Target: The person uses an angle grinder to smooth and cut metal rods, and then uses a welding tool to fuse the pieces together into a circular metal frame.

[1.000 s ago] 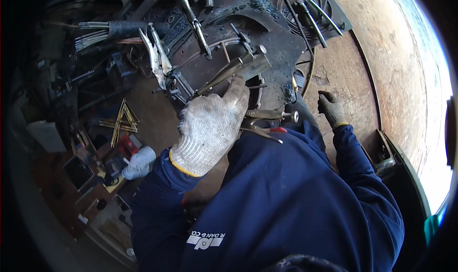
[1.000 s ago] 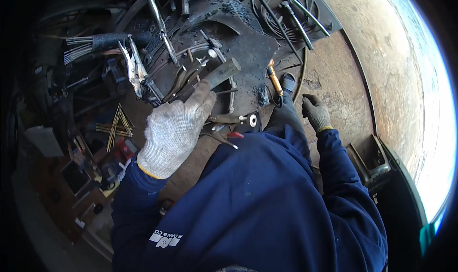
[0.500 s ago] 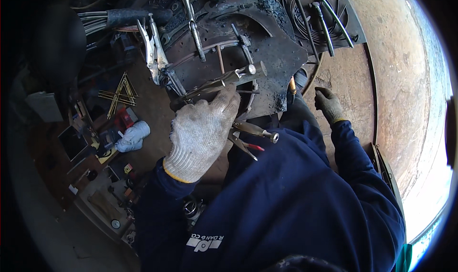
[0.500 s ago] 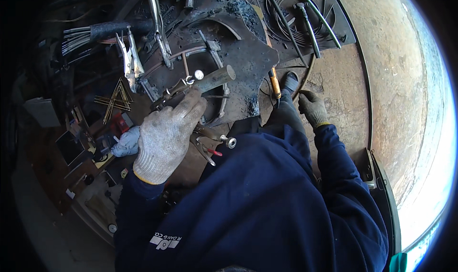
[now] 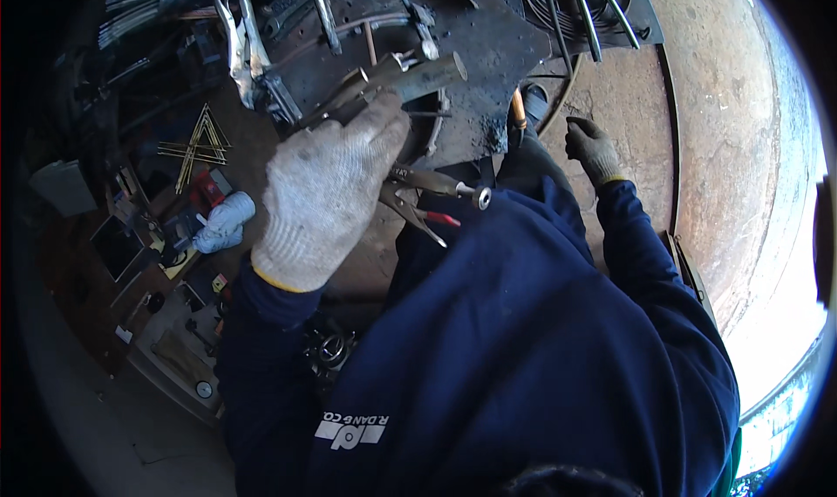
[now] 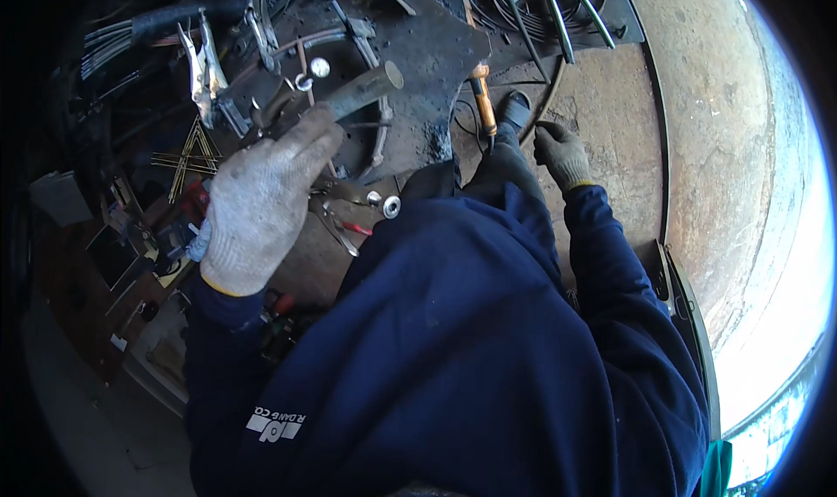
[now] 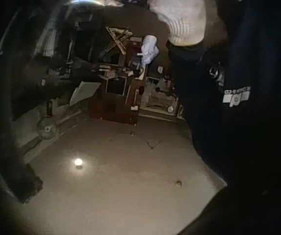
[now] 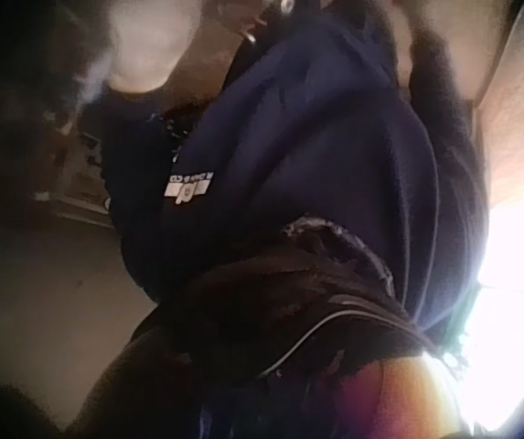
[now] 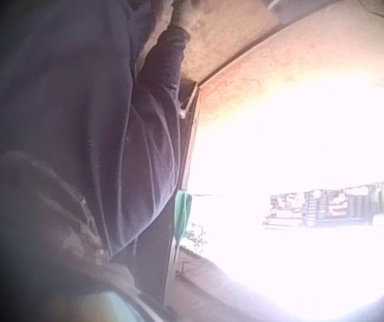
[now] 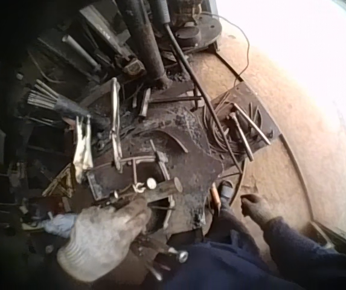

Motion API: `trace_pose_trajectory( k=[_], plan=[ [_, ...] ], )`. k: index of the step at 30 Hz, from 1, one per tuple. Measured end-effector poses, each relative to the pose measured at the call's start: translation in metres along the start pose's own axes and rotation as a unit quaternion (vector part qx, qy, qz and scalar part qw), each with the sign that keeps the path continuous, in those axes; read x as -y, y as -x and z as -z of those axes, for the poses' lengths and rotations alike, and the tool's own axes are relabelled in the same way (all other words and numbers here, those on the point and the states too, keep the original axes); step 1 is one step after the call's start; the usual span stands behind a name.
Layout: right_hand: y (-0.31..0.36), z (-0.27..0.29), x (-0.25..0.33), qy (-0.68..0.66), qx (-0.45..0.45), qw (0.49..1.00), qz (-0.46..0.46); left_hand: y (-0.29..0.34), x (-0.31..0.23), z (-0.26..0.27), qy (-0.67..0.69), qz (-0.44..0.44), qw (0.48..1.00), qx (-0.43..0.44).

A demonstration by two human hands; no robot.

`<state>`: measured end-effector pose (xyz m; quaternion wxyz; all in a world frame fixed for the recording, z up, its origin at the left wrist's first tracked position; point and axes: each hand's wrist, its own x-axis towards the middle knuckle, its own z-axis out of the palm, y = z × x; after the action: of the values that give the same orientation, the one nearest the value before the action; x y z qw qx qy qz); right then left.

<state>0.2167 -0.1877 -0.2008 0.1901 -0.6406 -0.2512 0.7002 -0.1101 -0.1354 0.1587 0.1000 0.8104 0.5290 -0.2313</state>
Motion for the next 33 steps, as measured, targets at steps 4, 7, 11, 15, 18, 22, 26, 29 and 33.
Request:
trace_pose_trajectory(
  k=[4,7,11,15,18,22,26,29,33],
  plan=[
    [0.005,0.002,-0.003,-0.025,-0.006,1.000,0.011,0.001,0.006,0.000,-0.002,-0.026,0.999,-0.025],
    [0.022,0.003,-0.009,-0.045,-0.045,0.998,0.008,0.005,0.013,-0.011,-0.011,-0.063,0.996,-0.059],
    [0.039,0.002,-0.031,-0.070,-0.072,0.995,0.029,0.008,0.016,-0.018,-0.002,-0.056,0.996,-0.072],
    [0.062,-0.013,-0.066,-0.095,-0.108,0.989,0.026,0.009,0.027,-0.026,-0.063,-0.137,0.977,-0.148],
    [0.086,-0.036,-0.088,-0.112,-0.135,0.984,0.013,0.011,0.021,-0.023,-0.046,-0.167,0.968,-0.183],
    [0.104,-0.056,-0.128,-0.040,-0.127,0.991,0.008,0.018,0.021,-0.009,-0.075,-0.222,0.951,-0.203],
    [0.130,-0.089,-0.114,-0.004,-0.198,0.979,0.054,0.013,0.033,-0.024,-0.071,-0.266,0.928,-0.250],
    [0.172,-0.146,-0.007,0.015,-0.170,0.960,0.224,0.013,0.033,-0.031,-0.094,-0.179,0.957,-0.207],
    [0.200,-0.198,0.105,-0.045,-0.057,0.951,0.300,-0.006,0.037,-0.042,-0.071,-0.176,0.965,-0.179]
  ],
)
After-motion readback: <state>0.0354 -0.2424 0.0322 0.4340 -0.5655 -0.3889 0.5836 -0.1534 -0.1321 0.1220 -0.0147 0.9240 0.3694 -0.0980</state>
